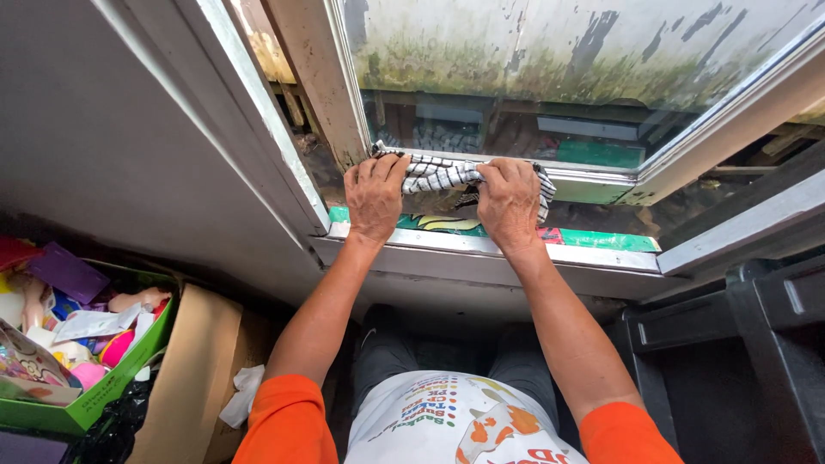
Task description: The person wipes the lower edge of a window frame and the adjacent windowsill using a cloth. They repeatedly rub the same section of the frame and sill with both hands, focusing on the area around the window latch.
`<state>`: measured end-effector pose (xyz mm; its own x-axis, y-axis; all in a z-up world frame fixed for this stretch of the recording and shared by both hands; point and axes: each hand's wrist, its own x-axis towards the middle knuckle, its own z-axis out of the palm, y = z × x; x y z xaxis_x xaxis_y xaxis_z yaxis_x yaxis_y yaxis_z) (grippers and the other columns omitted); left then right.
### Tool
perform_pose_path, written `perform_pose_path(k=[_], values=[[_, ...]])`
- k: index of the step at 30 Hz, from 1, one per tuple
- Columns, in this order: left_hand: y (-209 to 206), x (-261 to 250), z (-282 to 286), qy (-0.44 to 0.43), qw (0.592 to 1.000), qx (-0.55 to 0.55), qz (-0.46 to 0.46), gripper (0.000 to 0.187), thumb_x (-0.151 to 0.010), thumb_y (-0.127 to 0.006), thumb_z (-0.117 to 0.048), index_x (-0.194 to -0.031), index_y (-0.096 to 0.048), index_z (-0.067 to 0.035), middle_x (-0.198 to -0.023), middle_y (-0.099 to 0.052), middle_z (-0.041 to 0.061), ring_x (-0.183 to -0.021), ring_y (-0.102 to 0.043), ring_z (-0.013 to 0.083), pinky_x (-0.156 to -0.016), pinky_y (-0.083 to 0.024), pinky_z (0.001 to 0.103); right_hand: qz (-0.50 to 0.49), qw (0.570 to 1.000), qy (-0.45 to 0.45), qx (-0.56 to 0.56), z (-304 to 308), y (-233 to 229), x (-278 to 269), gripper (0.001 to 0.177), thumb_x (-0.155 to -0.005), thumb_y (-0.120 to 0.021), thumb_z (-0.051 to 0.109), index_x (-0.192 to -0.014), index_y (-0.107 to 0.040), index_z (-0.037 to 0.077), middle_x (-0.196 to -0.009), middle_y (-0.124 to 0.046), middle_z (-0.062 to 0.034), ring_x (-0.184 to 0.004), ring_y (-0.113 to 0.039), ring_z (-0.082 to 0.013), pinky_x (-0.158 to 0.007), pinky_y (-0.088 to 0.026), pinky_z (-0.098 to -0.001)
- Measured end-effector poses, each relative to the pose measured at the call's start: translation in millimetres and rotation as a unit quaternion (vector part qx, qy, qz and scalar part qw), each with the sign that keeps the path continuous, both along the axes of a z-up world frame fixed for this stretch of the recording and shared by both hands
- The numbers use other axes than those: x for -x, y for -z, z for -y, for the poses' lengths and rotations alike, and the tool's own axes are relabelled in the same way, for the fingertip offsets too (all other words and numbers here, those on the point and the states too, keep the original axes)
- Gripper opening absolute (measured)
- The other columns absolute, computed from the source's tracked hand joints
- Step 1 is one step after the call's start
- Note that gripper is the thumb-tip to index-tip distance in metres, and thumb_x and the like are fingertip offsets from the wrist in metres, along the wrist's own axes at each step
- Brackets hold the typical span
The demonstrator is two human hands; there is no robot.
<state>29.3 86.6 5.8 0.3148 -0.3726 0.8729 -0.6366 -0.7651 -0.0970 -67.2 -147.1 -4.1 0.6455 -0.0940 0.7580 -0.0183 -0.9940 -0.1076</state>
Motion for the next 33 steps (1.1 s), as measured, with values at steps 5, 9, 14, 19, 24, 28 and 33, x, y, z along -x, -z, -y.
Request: perform_pose_path(k=[5, 9, 14, 19, 24, 28, 33], values=[[5.6, -3.0, 0.8, 0.001, 1.0, 0.001, -0.001, 0.025, -0.092, -0.067, -0.017, -0.115, -0.07, -0.027, -0.109, -0.063, -0.006, -0.103, -0.058, 0.0168, -0.095, -0.043, 0.038, -0.003, 1.0, 0.0, -0.005, -0.3, -2.4, 2.1, 0.029, -0.078, -0.078, 0.014, -0.106, -0.076, 0.021, -0.108, -0.066, 0.0018, -0.11, -0.06, -0.024, -0.096, -0.049, -0.0422], [7.2, -1.1, 0.7, 0.002, 1.0, -0.003, -0.002, 0.024, -0.093, -0.066, -0.018, -0.115, -0.07, -0.027, -0.11, -0.063, -0.006, -0.104, -0.058, 0.0173, -0.095, -0.043, 0.038, -0.008, 1.0, -0.002, -0.011, -0.5, -3.4, 9.1, 0.029, -0.079, -0.079, 0.015, -0.107, -0.077, 0.021, -0.108, -0.066, 0.0026, -0.111, -0.06, -0.0234, -0.096, -0.049, -0.0418], [2.6, 6.4, 2.7, 0.011, 1.0, -0.005, -0.009, 0.021, -0.095, -0.068, -0.018, -0.115, -0.071, -0.025, -0.109, -0.063, -0.005, -0.102, -0.058, 0.0171, -0.094, -0.043, 0.038, -0.008, 1.0, -0.007, -0.025, 1.7, -2.6, 14.5, 0.03, -0.081, -0.078, 0.015, -0.109, -0.077, 0.023, -0.109, -0.066, 0.0036, -0.112, -0.06, -0.0229, -0.096, -0.048, -0.0415], [5.2, 7.9, 9.5, 0.014, 1.0, -0.018, -0.002, 0.021, -0.096, -0.067, -0.02, -0.116, -0.07, -0.026, -0.11, -0.062, -0.006, -0.104, -0.058, 0.017, -0.097, -0.042, 0.038, -0.01, 0.999, 0.0, -0.032, 9.5, -2.9, 22.1, 0.029, -0.082, -0.077, 0.015, -0.11, -0.077, 0.022, -0.11, -0.066, 0.0043, -0.112, -0.06, -0.0218, -0.097, -0.048, -0.0407], [6.2, 13.2, 25.9, 0.037, 0.999, -0.014, 0.003, 0.021, -0.096, -0.066, -0.019, -0.116, -0.071, -0.026, -0.109, -0.062, -0.005, -0.101, -0.058, 0.0171, -0.096, -0.043, 0.037, 0.004, 0.999, 0.01, -0.031, 24.3, -5.9, 35.1, 0.03, -0.08, -0.079, 0.014, -0.109, -0.077, 0.022, -0.108, -0.067, 0.0032, -0.111, -0.06, -0.0229, -0.095, -0.049, -0.0405], [7.5, 15.8, 40.3, 0.048, 0.999, -0.017, 0.004, 0.023, -0.095, -0.066, -0.019, -0.116, -0.07, -0.027, -0.11, -0.062, -0.006, -0.102, -0.057, 0.0167, -0.096, -0.043, 0.037, 0.018, 0.999, 0.028, -0.019, 41.9, 2.0, 39.4, 0.031, -0.08, -0.08, 0.015, -0.109, -0.077, 0.024, -0.109, -0.067, 0.0052, -0.111, -0.061, -0.0208, -0.095, -0.048, -0.0385], [2.3, 25.2, 54.7, 0.056, 0.998, -0.018, 0.003, 0.023, -0.095, -0.068, -0.018, -0.117, -0.07, -0.026, -0.109, -0.062, -0.005, -0.101, -0.057, 0.0173, -0.094, -0.043, 0.038, 0.032, 0.999, 0.027, -0.021, 54.7, -0.1, 48.0, 0.029, -0.081, -0.08, 0.014, -0.108, -0.079, 0.023, -0.108, -0.068, 0.0033, -0.111, -0.061, -0.0222, -0.093, -0.049, -0.0388]])
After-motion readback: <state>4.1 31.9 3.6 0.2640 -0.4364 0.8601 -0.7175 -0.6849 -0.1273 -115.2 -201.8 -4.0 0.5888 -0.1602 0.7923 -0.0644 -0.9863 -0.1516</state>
